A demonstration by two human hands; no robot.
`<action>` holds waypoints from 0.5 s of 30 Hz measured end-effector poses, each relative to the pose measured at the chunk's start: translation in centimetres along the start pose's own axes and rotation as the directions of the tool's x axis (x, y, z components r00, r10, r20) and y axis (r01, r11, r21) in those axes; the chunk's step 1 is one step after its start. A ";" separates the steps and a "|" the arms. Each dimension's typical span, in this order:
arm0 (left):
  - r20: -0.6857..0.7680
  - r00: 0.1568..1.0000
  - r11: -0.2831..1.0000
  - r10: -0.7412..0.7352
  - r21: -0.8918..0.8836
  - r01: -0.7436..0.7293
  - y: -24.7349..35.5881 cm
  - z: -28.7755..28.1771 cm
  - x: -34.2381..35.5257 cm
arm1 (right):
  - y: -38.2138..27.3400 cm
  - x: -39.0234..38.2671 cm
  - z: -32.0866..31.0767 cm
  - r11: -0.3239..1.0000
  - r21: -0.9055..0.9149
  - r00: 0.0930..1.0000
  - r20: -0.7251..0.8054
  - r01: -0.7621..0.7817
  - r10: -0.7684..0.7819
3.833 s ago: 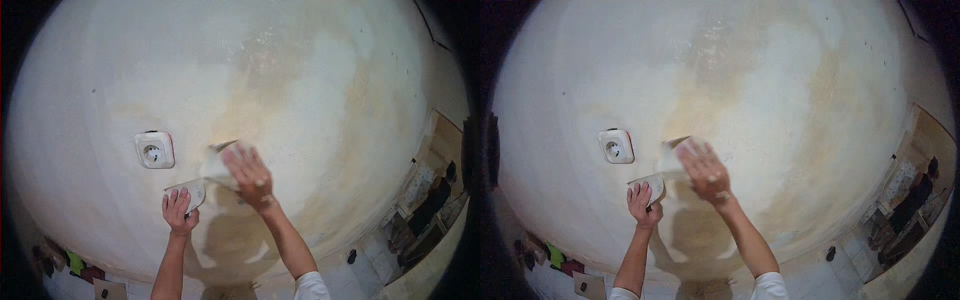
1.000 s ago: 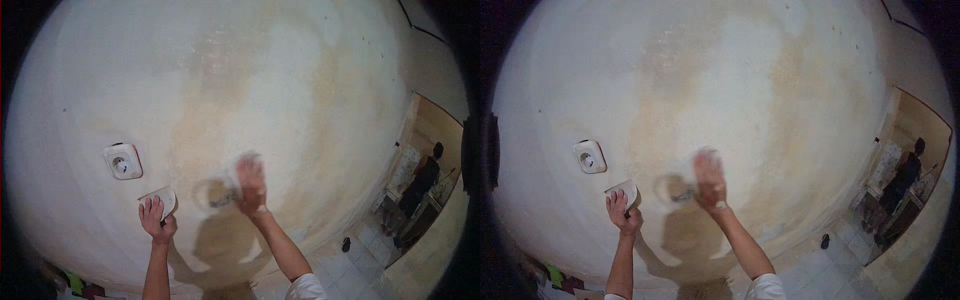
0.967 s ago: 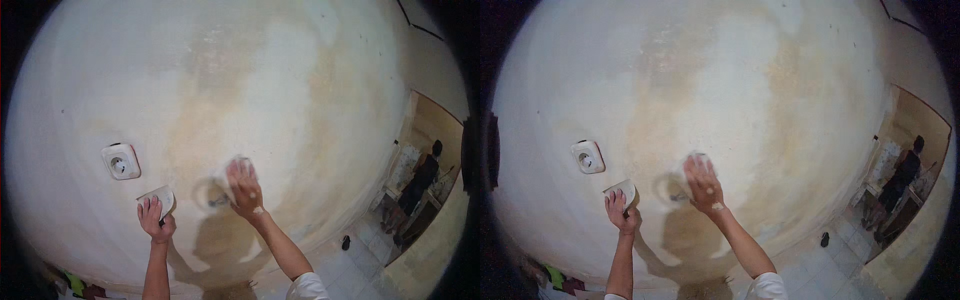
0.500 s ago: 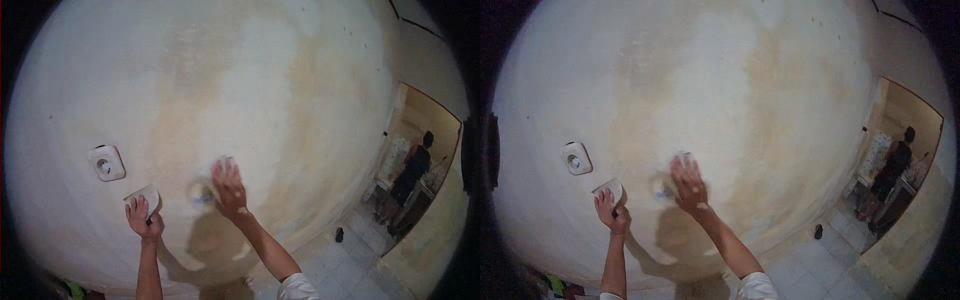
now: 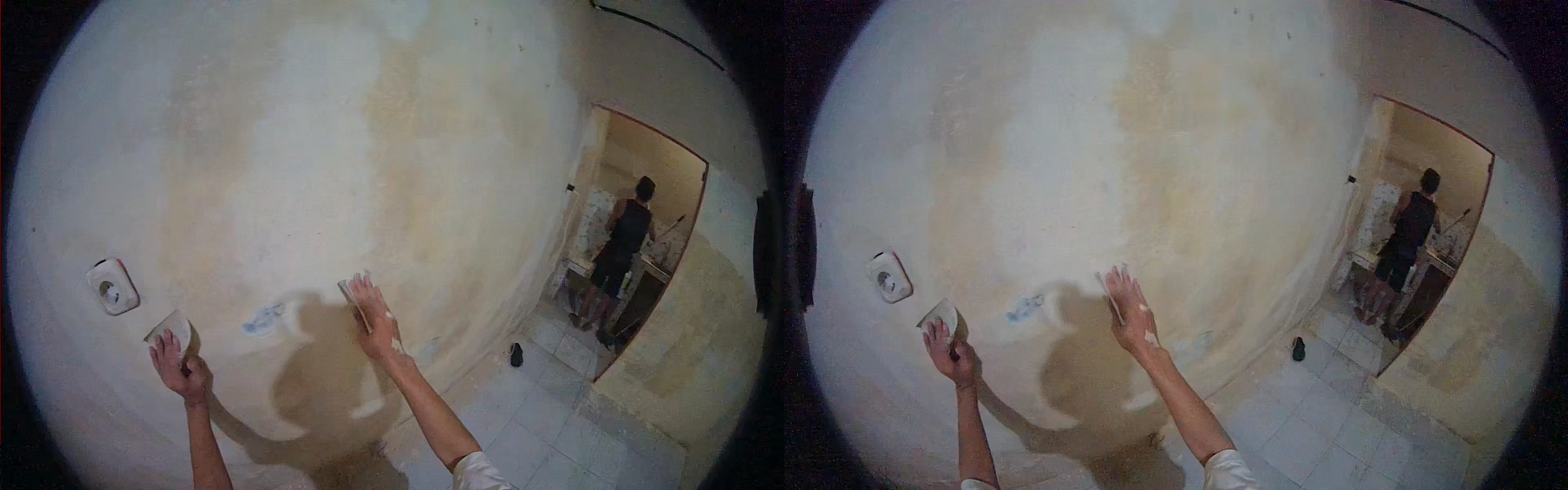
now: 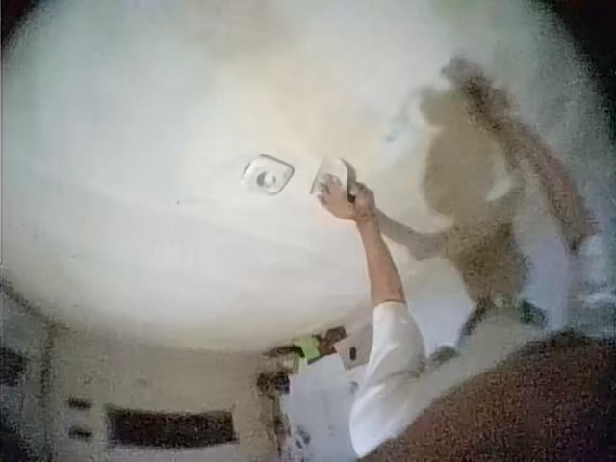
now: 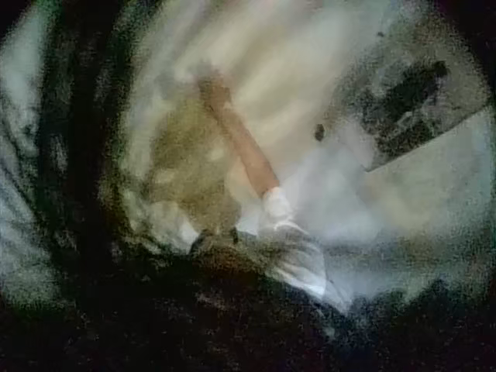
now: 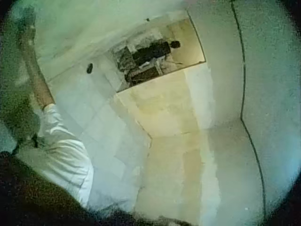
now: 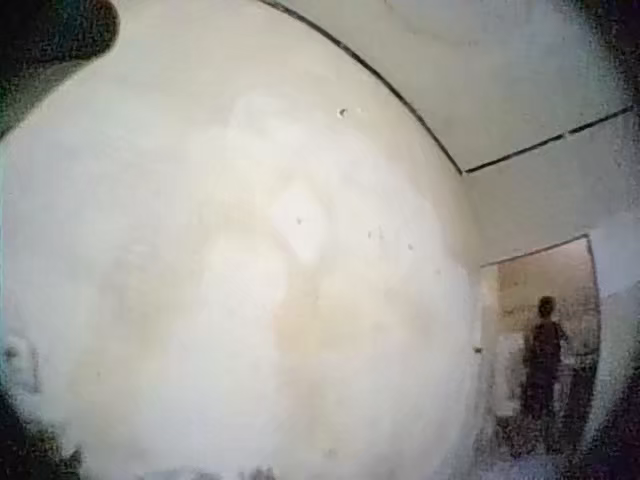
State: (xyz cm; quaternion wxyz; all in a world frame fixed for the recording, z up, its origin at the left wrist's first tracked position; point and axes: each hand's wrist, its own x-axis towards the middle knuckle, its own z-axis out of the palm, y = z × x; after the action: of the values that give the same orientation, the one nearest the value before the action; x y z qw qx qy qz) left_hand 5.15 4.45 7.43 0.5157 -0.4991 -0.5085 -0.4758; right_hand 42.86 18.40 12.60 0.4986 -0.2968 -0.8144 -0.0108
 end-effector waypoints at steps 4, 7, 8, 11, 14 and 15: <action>0.002 1.000 1.000 0.001 0.013 -0.001 -0.9 0.0 -0.5 | 1.0 -0.7 -2.9 0.996 0.078 0.998 -0.021 -0.054 0.056; -0.028 0.999 0.999 -0.029 -0.014 0.029 0.5 -0.2 0.0 | 0.5 0.2 -6.2 0.997 0.074 0.996 -0.089 -0.004 0.011; -0.061 0.997 0.999 -0.042 -0.011 0.041 0.4 0.1 0.0 | 0.2 0.5 -7.1 0.998 0.060 0.995 -0.098 -0.009 0.015; -0.020 0.998 0.999 -0.053 -0.006 0.052 -0.7 0.2 -2.2 | -0.2 0.7 -8.9 0.999 -0.016 0.970 -0.242 0.028 -0.031; 0.124 0.972 0.971 -0.199 0.160 0.178 3.4 -1.3 -2.4 | 0.6 -0.9 -11.5 0.974 0.127 0.933 -0.286 -0.190 0.219; 0.185 0.949 0.946 -0.255 0.252 0.205 5.0 -1.7 -2.3 | 0.5 -1.3 -12.6 0.846 0.285 0.817 -0.251 -0.450 0.519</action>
State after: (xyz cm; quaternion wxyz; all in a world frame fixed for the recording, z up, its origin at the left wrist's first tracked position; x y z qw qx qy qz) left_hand 10.19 2.98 4.96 0.4524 -0.4214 -0.6678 -0.4144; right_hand 53.70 14.19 17.77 0.6381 -0.4342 -0.6162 0.1566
